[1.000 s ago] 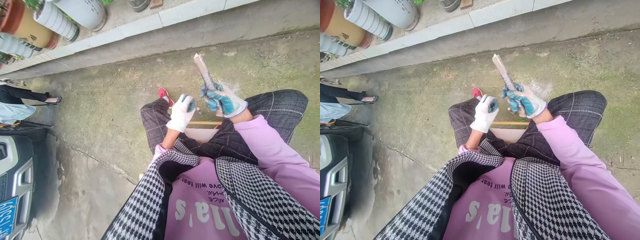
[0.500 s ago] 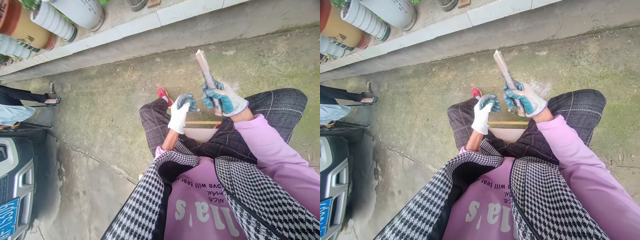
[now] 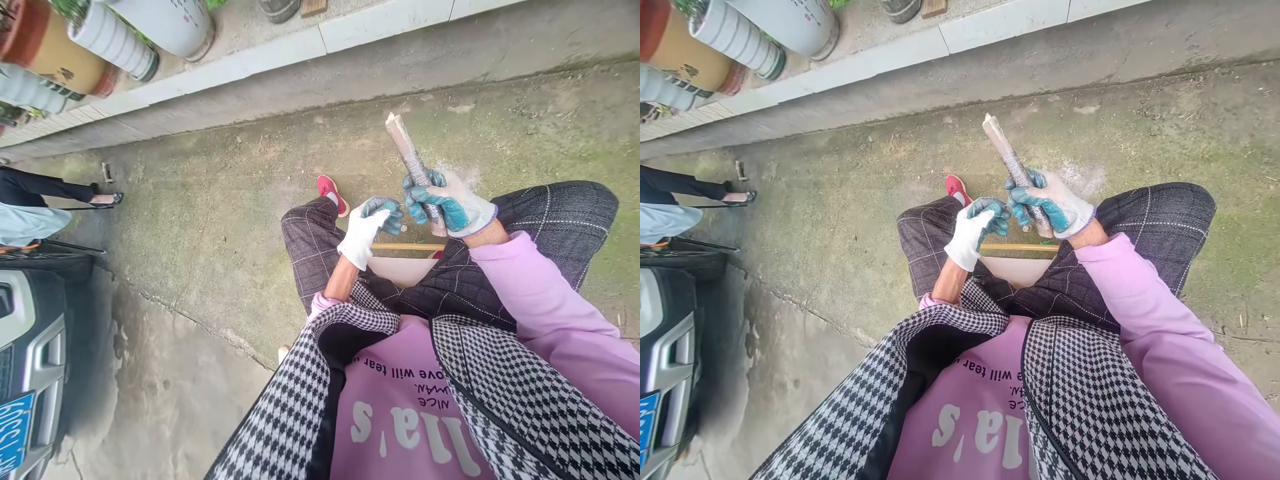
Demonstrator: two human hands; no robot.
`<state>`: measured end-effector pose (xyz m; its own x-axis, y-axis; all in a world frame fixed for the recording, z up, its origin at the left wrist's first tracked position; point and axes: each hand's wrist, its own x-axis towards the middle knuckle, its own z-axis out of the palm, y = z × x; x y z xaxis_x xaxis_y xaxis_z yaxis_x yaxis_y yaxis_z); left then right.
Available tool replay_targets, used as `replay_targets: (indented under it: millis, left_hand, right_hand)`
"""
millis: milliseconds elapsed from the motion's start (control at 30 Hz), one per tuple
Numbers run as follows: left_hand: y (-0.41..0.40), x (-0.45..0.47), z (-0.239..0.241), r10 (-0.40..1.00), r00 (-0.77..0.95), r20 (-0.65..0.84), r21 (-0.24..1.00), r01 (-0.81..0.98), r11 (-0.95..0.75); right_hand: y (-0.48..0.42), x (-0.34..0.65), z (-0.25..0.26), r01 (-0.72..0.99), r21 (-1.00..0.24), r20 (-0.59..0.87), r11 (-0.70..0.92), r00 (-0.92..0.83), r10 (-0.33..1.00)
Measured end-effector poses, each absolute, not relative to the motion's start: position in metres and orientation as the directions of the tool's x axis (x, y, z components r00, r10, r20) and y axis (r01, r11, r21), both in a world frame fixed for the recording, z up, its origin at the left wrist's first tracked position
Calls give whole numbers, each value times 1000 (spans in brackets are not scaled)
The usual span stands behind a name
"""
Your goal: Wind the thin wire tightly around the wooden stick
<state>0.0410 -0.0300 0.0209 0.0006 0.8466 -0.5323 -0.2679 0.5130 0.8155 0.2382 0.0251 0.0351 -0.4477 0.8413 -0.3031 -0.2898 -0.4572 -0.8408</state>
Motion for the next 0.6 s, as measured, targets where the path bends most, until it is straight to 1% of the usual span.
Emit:
replay_targets:
  millis: [167, 267, 367, 500, 600]
  left_hand:
    - [-29, 41, 19, 833, -25, -552, 804, -281, 524]
    - [-27, 40, 18, 837, -146, -528, 831, -292, 473]
    - [-26, 38, 16, 833, -237, -500, 843, -352, 406]
    - [-26, 38, 19, 822, -209, -529, 778, -507, 372]
    - [-28, 40, 27, 804, -127, -581, 716, -549, 431]
  right_hand:
    - [26, 240, 34, -272, -847, -300, -456, -463, 834]
    - [27, 243, 34, -286, -848, -294, -446, -445, 846]
    - [28, 245, 34, -318, -845, -281, -431, -421, 862]
    - [29, 246, 33, -315, -841, -298, -440, -408, 863]
    - [30, 247, 33, -306, -850, -301, -429, -387, 872]
